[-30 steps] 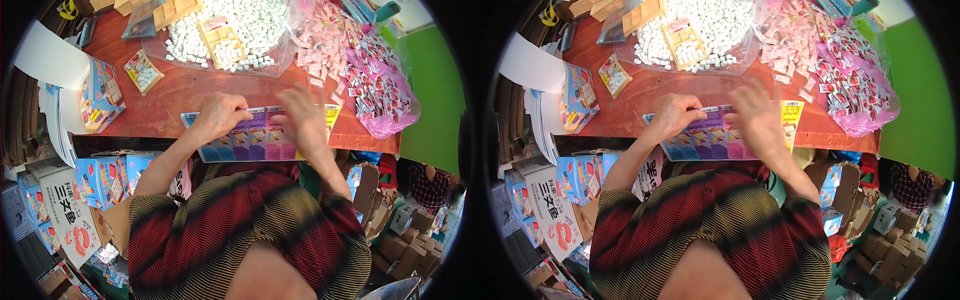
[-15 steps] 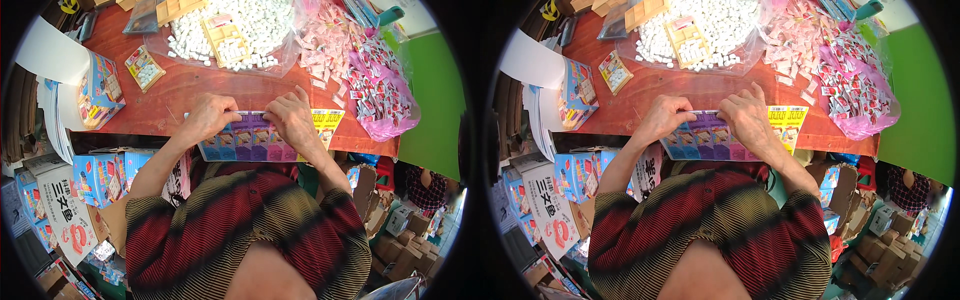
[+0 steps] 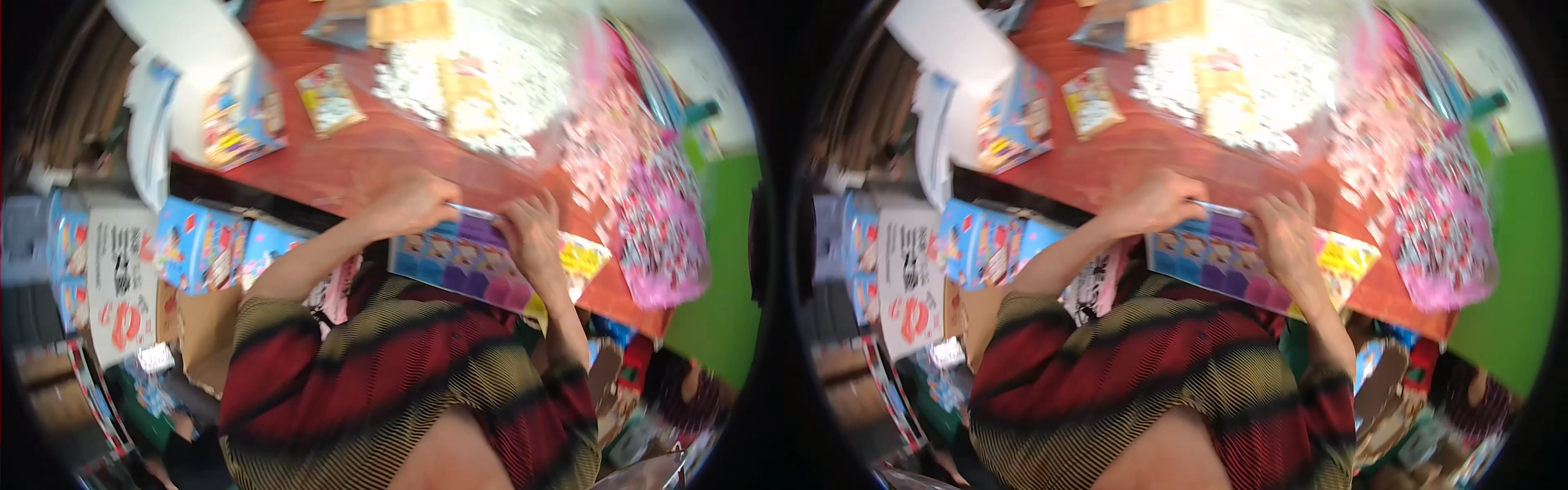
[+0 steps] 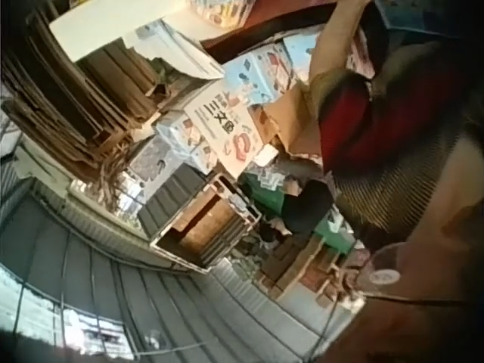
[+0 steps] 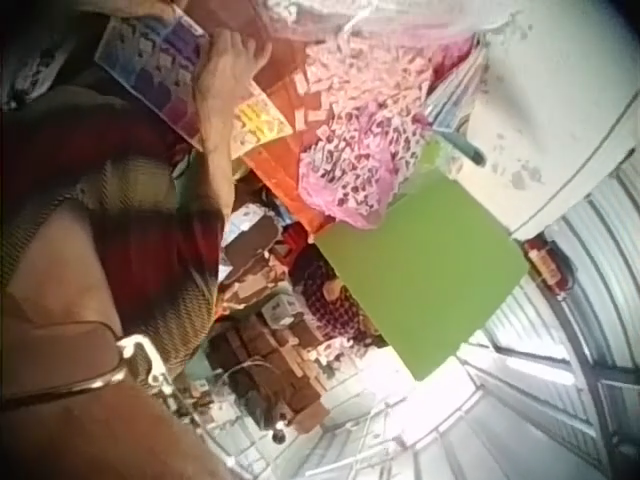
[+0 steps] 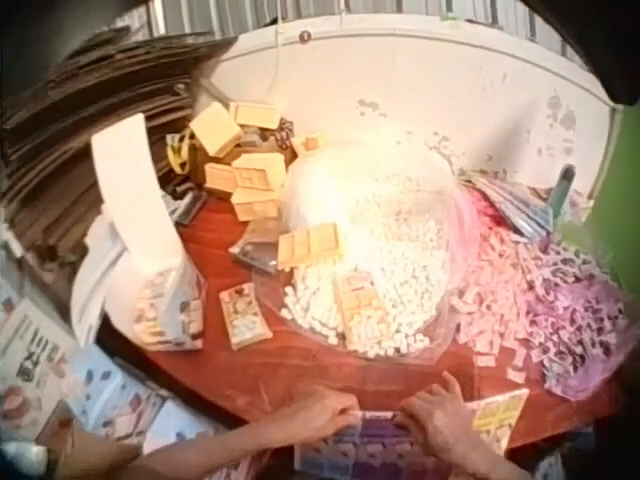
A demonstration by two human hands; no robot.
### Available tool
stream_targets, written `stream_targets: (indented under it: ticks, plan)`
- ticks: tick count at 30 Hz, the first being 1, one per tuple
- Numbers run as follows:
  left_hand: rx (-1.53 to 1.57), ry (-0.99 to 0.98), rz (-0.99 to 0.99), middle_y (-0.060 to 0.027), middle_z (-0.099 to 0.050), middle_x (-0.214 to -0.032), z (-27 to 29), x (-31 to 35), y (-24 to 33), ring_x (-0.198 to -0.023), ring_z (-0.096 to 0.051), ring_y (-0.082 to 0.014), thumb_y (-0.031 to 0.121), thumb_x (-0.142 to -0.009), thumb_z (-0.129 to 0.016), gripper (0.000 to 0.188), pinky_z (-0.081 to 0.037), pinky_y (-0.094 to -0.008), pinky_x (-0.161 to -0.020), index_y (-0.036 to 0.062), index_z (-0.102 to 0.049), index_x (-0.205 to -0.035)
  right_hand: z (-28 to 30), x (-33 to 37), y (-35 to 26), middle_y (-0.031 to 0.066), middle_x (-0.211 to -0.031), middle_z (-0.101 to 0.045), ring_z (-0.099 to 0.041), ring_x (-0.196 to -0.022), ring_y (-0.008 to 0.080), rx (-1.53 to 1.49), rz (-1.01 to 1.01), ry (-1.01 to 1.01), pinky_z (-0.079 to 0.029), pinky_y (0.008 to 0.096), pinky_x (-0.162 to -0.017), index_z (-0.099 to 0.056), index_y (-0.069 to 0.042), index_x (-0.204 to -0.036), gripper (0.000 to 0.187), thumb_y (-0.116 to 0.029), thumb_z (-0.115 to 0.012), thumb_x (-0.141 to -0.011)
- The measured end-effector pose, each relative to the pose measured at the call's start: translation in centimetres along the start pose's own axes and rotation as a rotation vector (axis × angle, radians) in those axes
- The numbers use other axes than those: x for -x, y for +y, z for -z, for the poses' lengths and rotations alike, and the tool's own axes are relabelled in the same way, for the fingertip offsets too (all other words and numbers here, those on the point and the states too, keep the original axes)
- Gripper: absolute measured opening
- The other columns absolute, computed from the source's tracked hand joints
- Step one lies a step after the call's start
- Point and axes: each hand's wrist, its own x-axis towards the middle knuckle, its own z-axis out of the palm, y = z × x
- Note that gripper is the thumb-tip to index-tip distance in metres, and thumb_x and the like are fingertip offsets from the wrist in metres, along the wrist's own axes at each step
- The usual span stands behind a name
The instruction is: Packaging small white plastic components into yellow plastic containers and placing them into boxes.
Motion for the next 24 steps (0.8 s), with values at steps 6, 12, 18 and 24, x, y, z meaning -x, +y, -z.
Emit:
stream_targets:
  ticks: [6,12,18,24]
  plan:
    - [0.032,0.081,0.084,-0.015,-0.055,-0.063,0.5,0.8,-0.5,-0.06,-0.054,-0.0292,0.016,-0.063,-0.06,0.016,-0.04,-0.0368,-0.059,0.0012,-0.055,-0.067,0.8,0.5,0.6,0.0064,-0.063,-0.051,-0.049,-0.066,0.0229,-0.058,-0.031,-0.014,-0.03,0.0377,-0.081,-0.052,-0.006,-0.067,0.006,-0.006,-0.058,-0.065]
    - [0.168,0.084,0.058,-0.0127,-0.056,-0.063,0.4,0.9,-2.4,-0.06,-0.056,-0.0211,0.016,-0.063,-0.058,0.017,-0.041,-0.0309,-0.057,0.0006,-0.056,-0.071,0.4,-0.3,0.9,0.0061,-0.063,-0.05,-0.048,-0.066,0.0231,-0.019,-0.023,-0.033,-0.03,0.0358,-0.08,-0.05,-0.006,-0.065,0.006,-0.007,-0.055,-0.067]
    - [0.238,0.09,0.221,-0.0069,-0.057,-0.064,3.1,2.8,-3.1,-0.061,-0.054,-0.0111,0.012,-0.067,-0.058,0.014,-0.042,-0.0243,-0.055,-0.0002,-0.057,-0.073,0.0,-1.9,0.6,0.0054,-0.067,-0.052,-0.049,-0.071,0.022,-0.066,0.021,-0.007,-0.03,0.0368,-0.08,-0.051,-0.006,-0.068,0.007,-0.01,-0.057,-0.067]
    - [0.354,0.186,0.223,-0.0059,-0.057,-0.063,2.0,2.7,-3.6,-0.062,-0.053,-0.01,0.013,-0.068,-0.058,0.013,-0.042,-0.0241,-0.055,-0.0003,-0.058,-0.071,0.0,-1.2,1.5,0.0069,-0.064,-0.05,-0.048,-0.067,0.0242,-0.06,0.04,0.043,-0.032,0.0337,-0.071,-0.05,-0.005,-0.065,0.008,-0.007,-0.057,-0.064]
